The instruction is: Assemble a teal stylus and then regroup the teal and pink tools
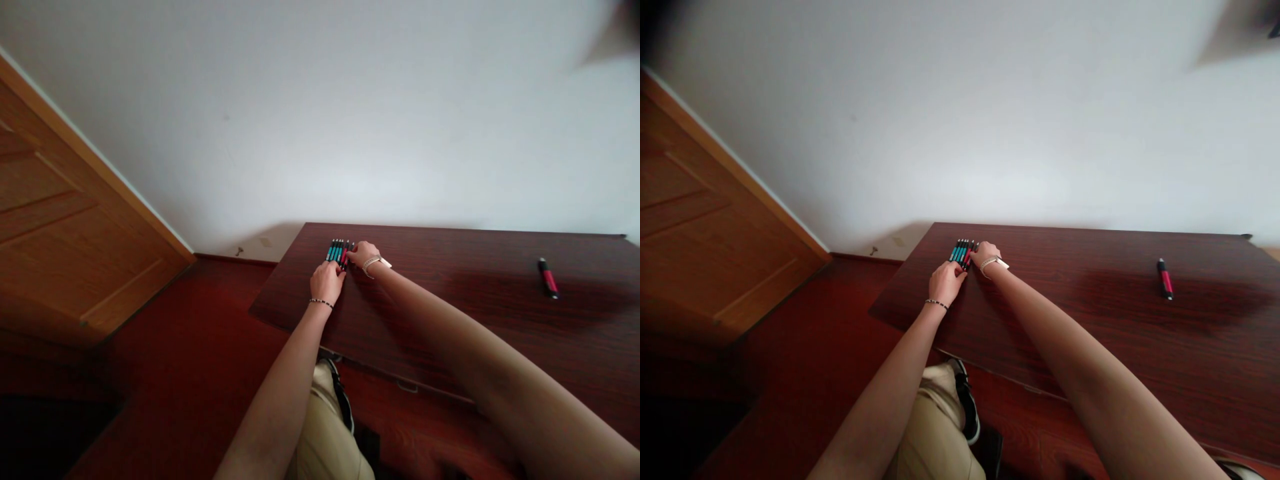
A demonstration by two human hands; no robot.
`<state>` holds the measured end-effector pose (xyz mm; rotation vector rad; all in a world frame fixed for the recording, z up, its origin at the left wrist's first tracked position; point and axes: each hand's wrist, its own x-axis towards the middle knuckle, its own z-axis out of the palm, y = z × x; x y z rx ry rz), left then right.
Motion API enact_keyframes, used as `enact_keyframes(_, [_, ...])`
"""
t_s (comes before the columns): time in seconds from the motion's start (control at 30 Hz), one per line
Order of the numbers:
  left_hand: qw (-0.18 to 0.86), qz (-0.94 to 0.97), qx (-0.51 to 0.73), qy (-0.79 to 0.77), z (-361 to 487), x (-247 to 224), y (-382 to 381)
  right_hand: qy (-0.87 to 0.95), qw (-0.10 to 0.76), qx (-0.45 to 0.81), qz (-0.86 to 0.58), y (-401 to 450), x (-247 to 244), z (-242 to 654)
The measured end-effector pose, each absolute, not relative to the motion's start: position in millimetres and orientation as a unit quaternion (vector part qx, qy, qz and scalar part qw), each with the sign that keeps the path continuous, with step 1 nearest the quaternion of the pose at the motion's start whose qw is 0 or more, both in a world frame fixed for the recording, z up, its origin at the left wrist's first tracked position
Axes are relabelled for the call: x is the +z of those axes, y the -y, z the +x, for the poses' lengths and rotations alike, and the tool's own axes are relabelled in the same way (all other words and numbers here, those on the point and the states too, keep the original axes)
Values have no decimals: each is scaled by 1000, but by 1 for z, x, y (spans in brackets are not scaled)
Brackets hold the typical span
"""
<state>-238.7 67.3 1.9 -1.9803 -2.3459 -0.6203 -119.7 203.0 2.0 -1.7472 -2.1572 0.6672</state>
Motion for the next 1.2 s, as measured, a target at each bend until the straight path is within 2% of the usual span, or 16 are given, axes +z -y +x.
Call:
enact_keyframes(0.57, [-1, -590, -204, 781, -225, 2, -80, 778, 170, 206, -569, -189, 7, -101])
enact_keyframes(0.67, [-10, -580, -198, 790, -223, 3, -81, 776, 184, 186, -575, -182, 11, -54])
enact_keyframes(0.8, [-9, -570, -187, 800, -219, 7, -81, 737, 193, 142, -632, -181, 12, 53])
enact_keyframes(0.93, [-8, -568, -179, 803, -215, 12, -81, 646, 152, 69, -745, -178, 10, 179])
enact_keyframes(1.07, [-14, -567, -171, 806, -214, 13, -82, 584, 137, 60, -798, -165, 4, 272])
enact_keyframes(1.2, [-19, -563, -165, 810, -214, 14, -86, 572, 119, 108, -805, -159, -4, 313])
